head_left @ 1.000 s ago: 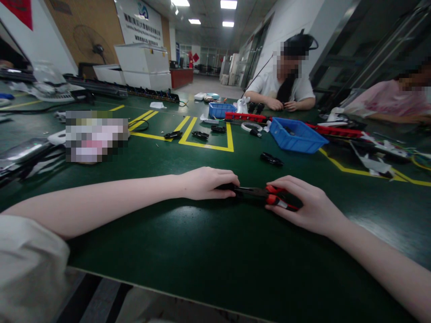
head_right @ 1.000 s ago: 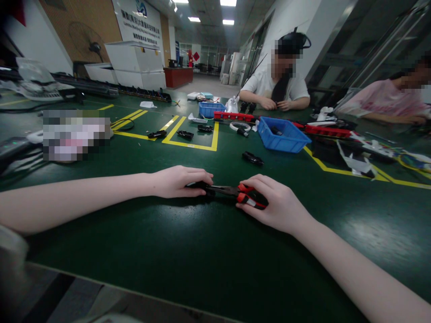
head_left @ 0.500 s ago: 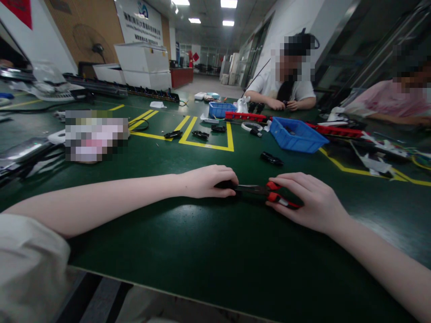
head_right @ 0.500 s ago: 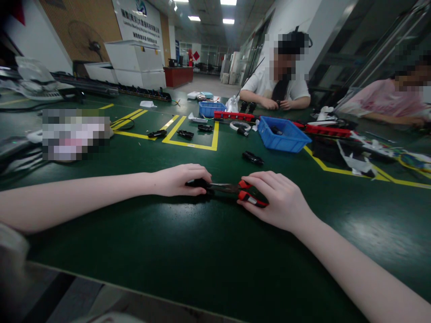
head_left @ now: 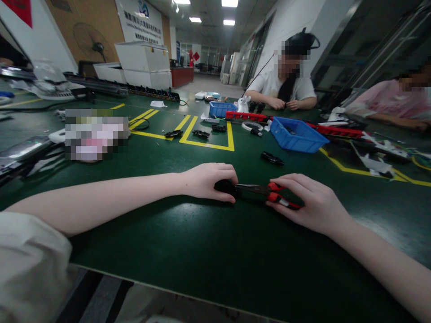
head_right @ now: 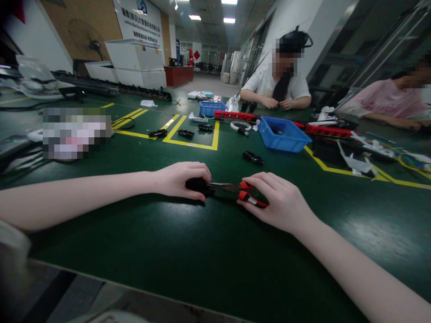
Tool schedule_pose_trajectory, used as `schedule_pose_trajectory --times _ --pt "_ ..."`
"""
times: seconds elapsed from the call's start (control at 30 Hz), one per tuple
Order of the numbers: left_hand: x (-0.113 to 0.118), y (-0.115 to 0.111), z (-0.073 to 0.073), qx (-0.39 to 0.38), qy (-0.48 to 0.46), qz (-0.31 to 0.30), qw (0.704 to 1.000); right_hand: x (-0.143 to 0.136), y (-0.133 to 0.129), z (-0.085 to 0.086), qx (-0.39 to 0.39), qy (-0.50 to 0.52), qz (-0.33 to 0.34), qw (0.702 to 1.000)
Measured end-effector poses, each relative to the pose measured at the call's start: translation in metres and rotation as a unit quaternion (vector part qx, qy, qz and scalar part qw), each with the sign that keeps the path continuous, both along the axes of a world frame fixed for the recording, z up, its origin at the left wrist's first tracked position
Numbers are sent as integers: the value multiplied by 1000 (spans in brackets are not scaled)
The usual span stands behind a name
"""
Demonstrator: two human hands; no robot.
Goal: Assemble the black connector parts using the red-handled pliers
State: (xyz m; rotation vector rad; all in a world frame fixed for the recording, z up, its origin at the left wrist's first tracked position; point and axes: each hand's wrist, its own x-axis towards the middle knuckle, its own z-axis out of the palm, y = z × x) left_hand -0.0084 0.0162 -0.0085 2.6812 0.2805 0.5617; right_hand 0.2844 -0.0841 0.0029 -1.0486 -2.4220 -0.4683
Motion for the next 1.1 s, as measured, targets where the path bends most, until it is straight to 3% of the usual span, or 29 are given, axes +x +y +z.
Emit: schedule_pose_trajectory --times 0.57,1.1 --pt "0 -3 1 -59 -20 19 998 1 1 -1 -23 31 -23 999" --pt "0 -4 3 -98 -1 36 995 0 -1 -2 2 20 -24 1000"
